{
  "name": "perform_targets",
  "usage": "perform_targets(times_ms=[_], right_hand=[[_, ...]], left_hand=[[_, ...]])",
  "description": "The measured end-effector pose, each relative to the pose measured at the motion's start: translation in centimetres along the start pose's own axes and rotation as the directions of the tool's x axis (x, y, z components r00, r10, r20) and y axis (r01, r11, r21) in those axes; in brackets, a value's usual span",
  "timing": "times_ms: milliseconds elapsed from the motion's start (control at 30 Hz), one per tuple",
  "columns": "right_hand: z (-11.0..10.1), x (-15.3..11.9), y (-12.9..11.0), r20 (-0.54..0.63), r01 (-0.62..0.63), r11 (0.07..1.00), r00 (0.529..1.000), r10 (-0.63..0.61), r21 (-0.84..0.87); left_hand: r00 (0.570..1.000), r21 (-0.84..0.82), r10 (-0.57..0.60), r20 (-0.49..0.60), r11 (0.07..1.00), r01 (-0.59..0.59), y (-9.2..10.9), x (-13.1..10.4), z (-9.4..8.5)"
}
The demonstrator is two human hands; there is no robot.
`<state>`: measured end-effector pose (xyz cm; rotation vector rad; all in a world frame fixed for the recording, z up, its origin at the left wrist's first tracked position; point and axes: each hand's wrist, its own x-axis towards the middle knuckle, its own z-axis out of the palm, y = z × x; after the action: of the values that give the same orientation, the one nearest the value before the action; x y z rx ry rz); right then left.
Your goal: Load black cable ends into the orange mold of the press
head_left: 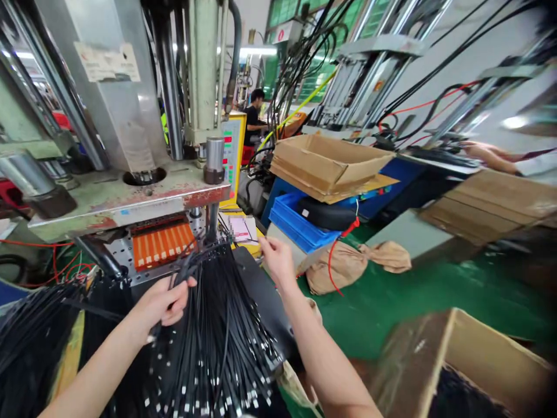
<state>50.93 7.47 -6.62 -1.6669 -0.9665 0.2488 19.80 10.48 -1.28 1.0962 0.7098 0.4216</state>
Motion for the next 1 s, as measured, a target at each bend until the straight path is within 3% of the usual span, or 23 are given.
perform_targets(times_ms=[67, 100, 167, 200, 267, 333, 367, 400, 433, 467, 500, 533, 567, 600, 667, 767, 900, 1000], right_hand=[[-4.2, -1.2, 3.9, 0.065, -0.066, 0.983, 0.995, 0.078, -0.172], [-6.3, -2.2, 5.6, 0.167, -0.074, 0.954, 0.978, 0.127, -0.292], [-9.8, -4.2, 8.4, 0.336, -0.054, 0.834, 0.899, 0.281, -0.55], [-11.0, -4.8, 9.2, 0.325, -0.048, 0.744, 0.88, 0.348, -0.667], [-11.6, -4.9, 9.5, 0.22, -0.019, 0.588, 0.917, 0.333, -0.809], [-9.3, -4.3, 7.9, 0.312, 0.153, 0.652, 0.941, 0.135, -0.743], [-7.2, -4.2, 6.2, 0.402, 0.261, 0.711, 0.915, 0.033, -0.653], [-4.6, -4.5, 4.1, 0.521, 0.37, 0.763, 0.852, -0.051, -0.53], [-1.8, -5.0, 1.7, 0.635, 0.46, 0.8, 0.761, -0.131, -0.386], [1.2, -6.0, -0.8, 0.751, 0.538, 0.811, 0.628, -0.205, -0.228], [4.1, -7.1, -3.2, 0.852, 0.587, 0.804, 0.464, -0.241, -0.092], [7.0, -8.5, -5.4, 0.916, 0.618, 0.786, 0.309, -0.255, 0.01], [9.6, -9.9, -7.2, 0.951, 0.649, 0.758, 0.191, -0.242, 0.062], [12.0, -11.2, -8.6, 0.97, 0.689, 0.722, 0.125, -0.21, 0.067], [15.6, -13.6, -10.2, 0.985, 0.754, 0.656, 0.094, -0.143, 0.023], [18.4, -15.9, -10.6, 0.988, 0.759, 0.651, 0.122, -0.097, -0.03], [18.2, -16.2, -9.9, 0.982, 0.736, 0.676, 0.112, -0.149, 0.019], [17.1, -14.4, -10.2, 0.929, 0.803, 0.578, 0.091, -0.359, 0.145]], left_hand=[[0.992, -0.064, 0.05, -0.114, 0.996, -0.058, -0.2, -3.5, -1.2], [0.98, -0.084, 0.073, -0.183, 0.992, -0.09, -0.1, -5.6, -1.7], [0.939, -0.102, 0.114, -0.326, 0.983, -0.155, 0.4, -10.0, -2.5], [0.908, -0.096, 0.139, -0.396, 0.977, -0.191, 0.9, -11.9, -2.8], [0.818, -0.017, 0.22, -0.532, 0.963, -0.27, 2.0, -15.1, -3.6], [0.688, 0.164, 0.335, -0.644, 0.938, -0.304, 2.8, -17.2, -5.1], [0.626, 0.283, 0.393, -0.674, 0.92, -0.272, 3.0, -18.1, -6.2], [0.574, 0.411, 0.439, -0.691, 0.892, -0.187, 3.0, -18.8, -7.4], [0.532, 0.535, 0.473, -0.702, 0.844, -0.043, 2.9, -19.3, -8.7], [0.495, 0.636, 0.497, -0.713, 0.756, 0.156, 2.7, -19.7, -9.9], [0.464, 0.685, 0.513, -0.722, 0.619, 0.383, 2.3, -19.9, -11.1], [0.435, 0.667, 0.517, -0.737, 0.451, 0.594, 1.7, -19.9, -12.0], [0.408, 0.596, 0.511, -0.757, 0.283, 0.752, 0.9, -19.7, -12.7], [0.388, 0.514, 0.495, -0.777, 0.144, 0.846, 0.1, -19.3, -13.1], [0.367, 0.407, 0.453, -0.812, -0.012, 0.914, -1.9, -18.4, -13.3], [0.35, 0.366, 0.452, -0.82, -0.056, 0.929, -4.5, -17.2, -12.7], [0.328, 0.371, 0.539, -0.775, -0.032, 0.928, -5.1, -16.9, -11.6], [0.37, 0.469, 0.637, -0.676, -0.016, 0.883, -4.1, -16.5, -11.2]])
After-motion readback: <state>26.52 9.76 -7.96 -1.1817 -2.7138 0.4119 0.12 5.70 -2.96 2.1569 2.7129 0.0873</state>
